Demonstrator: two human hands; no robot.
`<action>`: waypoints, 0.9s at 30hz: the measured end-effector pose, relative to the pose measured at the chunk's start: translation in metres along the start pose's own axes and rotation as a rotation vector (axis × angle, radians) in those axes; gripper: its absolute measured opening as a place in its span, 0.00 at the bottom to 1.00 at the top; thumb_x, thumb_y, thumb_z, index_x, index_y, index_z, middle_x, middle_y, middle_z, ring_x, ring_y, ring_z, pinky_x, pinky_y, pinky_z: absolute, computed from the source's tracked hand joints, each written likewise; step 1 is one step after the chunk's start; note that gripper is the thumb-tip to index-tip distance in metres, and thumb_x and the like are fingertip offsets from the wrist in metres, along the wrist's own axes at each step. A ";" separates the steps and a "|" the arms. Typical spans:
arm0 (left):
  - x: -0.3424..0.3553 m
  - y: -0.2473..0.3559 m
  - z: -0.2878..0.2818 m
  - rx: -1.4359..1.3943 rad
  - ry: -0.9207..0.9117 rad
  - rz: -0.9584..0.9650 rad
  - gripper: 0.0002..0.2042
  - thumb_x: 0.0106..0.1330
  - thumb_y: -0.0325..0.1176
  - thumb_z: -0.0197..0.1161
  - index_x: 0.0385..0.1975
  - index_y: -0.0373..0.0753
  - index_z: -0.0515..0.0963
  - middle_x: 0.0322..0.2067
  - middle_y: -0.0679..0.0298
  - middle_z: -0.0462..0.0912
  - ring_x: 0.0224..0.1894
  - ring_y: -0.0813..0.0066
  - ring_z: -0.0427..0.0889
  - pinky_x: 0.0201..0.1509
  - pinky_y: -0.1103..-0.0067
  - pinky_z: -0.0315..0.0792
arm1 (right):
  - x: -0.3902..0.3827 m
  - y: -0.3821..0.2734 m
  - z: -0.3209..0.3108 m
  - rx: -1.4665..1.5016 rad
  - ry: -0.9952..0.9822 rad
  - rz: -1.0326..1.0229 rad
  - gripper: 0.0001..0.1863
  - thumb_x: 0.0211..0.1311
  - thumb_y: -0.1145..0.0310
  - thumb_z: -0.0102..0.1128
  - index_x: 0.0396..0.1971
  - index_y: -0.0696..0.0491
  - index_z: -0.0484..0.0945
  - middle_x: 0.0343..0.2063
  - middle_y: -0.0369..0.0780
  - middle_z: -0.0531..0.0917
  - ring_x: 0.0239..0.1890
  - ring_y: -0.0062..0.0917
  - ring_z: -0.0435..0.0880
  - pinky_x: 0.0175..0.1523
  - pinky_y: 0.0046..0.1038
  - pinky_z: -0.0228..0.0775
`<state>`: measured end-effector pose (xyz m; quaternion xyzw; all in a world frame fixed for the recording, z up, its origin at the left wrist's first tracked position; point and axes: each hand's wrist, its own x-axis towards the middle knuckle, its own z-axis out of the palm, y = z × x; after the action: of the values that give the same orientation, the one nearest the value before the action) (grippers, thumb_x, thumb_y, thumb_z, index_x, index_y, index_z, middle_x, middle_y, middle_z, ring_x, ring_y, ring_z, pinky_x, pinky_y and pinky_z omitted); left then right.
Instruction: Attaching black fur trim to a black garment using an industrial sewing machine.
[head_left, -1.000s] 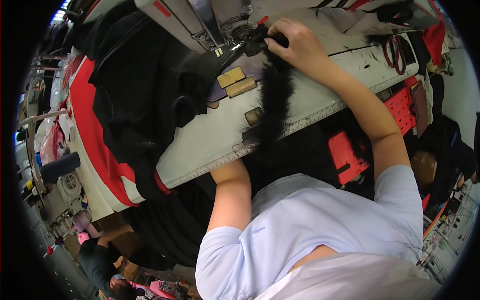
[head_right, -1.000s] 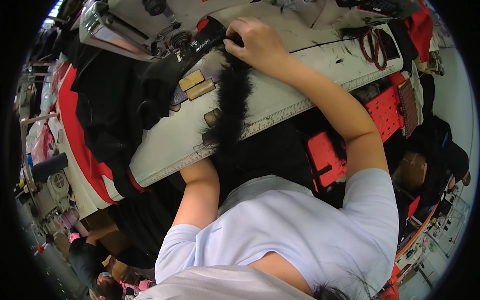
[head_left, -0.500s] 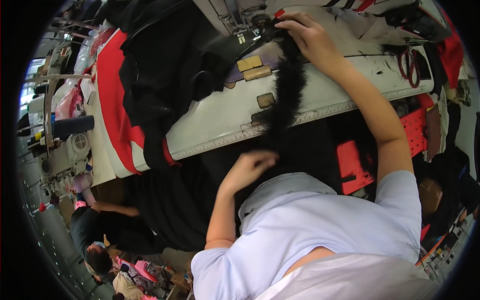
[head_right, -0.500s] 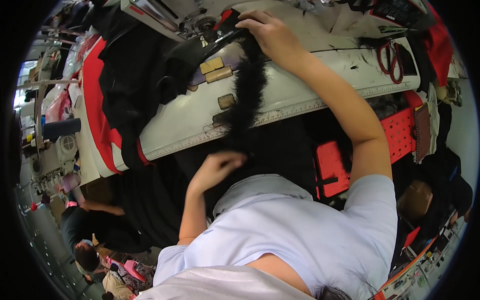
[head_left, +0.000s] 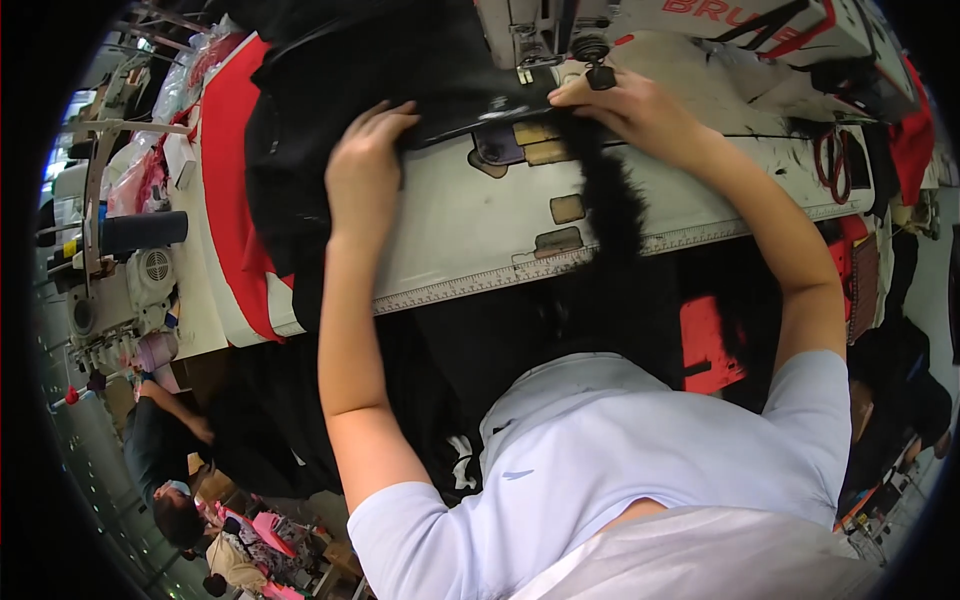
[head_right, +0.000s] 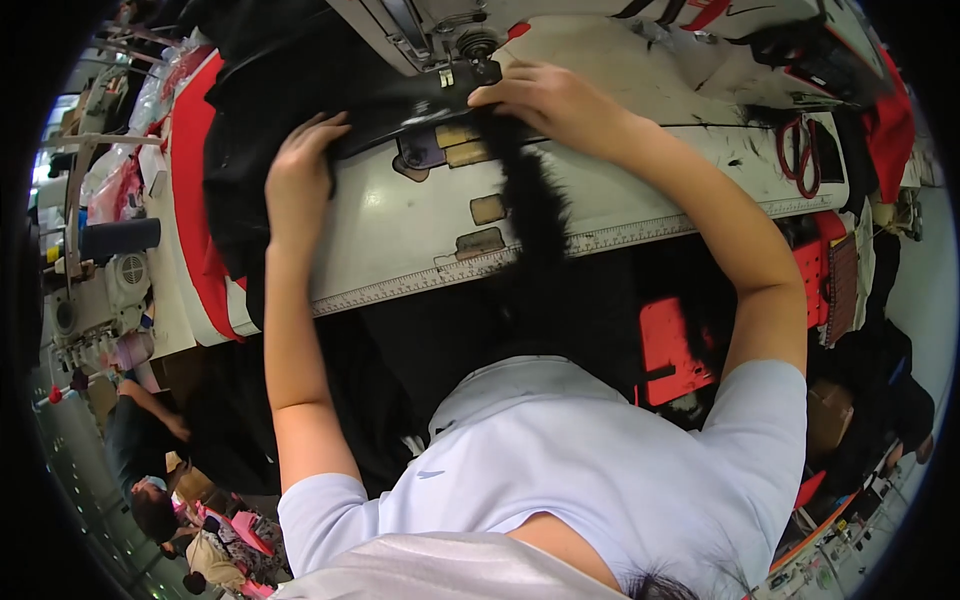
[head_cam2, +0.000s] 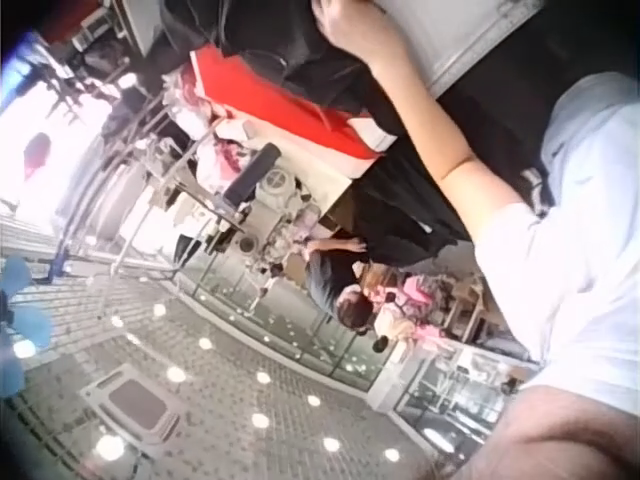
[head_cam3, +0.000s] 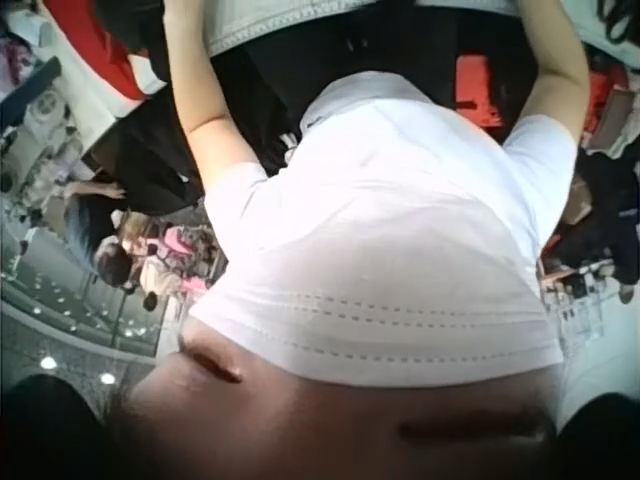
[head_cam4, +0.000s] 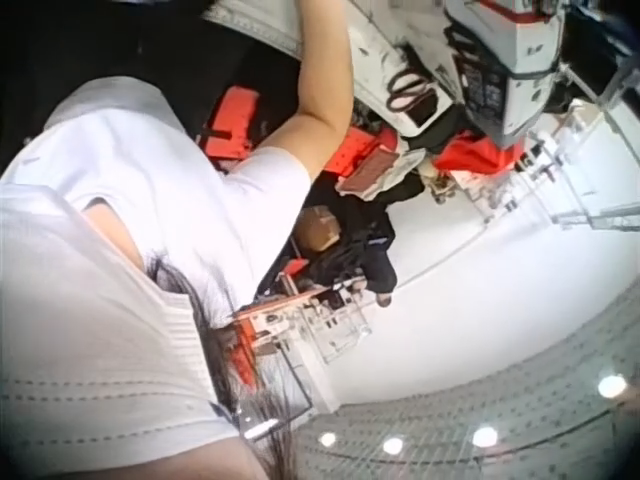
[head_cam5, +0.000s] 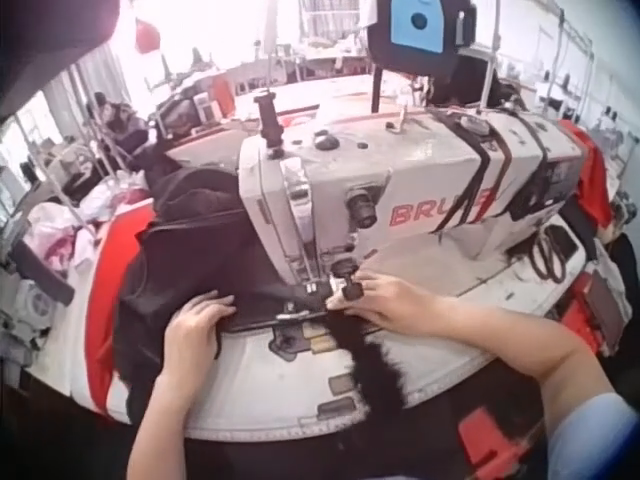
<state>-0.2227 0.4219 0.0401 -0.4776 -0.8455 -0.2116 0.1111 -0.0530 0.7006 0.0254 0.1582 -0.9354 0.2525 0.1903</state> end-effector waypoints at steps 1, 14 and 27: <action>-0.003 -0.004 -0.008 0.011 0.023 0.022 0.13 0.56 0.18 0.54 0.37 0.38 0.82 0.46 0.67 0.84 0.56 0.65 0.78 0.58 0.69 0.71 | 0.003 -0.005 0.006 0.163 -0.018 0.011 0.17 0.54 0.82 0.59 0.44 0.52 0.80 0.44 0.37 0.82 0.51 0.35 0.79 0.53 0.34 0.74; -0.009 0.083 0.031 -0.015 -0.003 0.392 0.10 0.53 0.34 0.67 0.35 0.44 0.81 0.38 0.71 0.78 0.44 0.76 0.77 0.57 0.68 0.58 | 0.006 -0.019 0.009 -0.223 -0.043 -0.091 0.22 0.48 0.76 0.63 0.47 0.47 0.81 0.44 0.32 0.80 0.49 0.27 0.79 0.47 0.29 0.78; -0.010 0.063 0.020 0.018 -0.015 0.474 0.07 0.55 0.31 0.63 0.33 0.42 0.81 0.40 0.73 0.80 0.43 0.79 0.79 0.59 0.64 0.57 | 0.002 -0.016 0.009 -0.118 -0.011 -0.067 0.19 0.48 0.76 0.61 0.44 0.51 0.82 0.38 0.34 0.81 0.49 0.29 0.79 0.51 0.30 0.76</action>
<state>-0.1631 0.4522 0.0340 -0.6633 -0.7124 -0.1683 0.1555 -0.0510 0.6827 0.0257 0.1792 -0.9439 0.1897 0.2026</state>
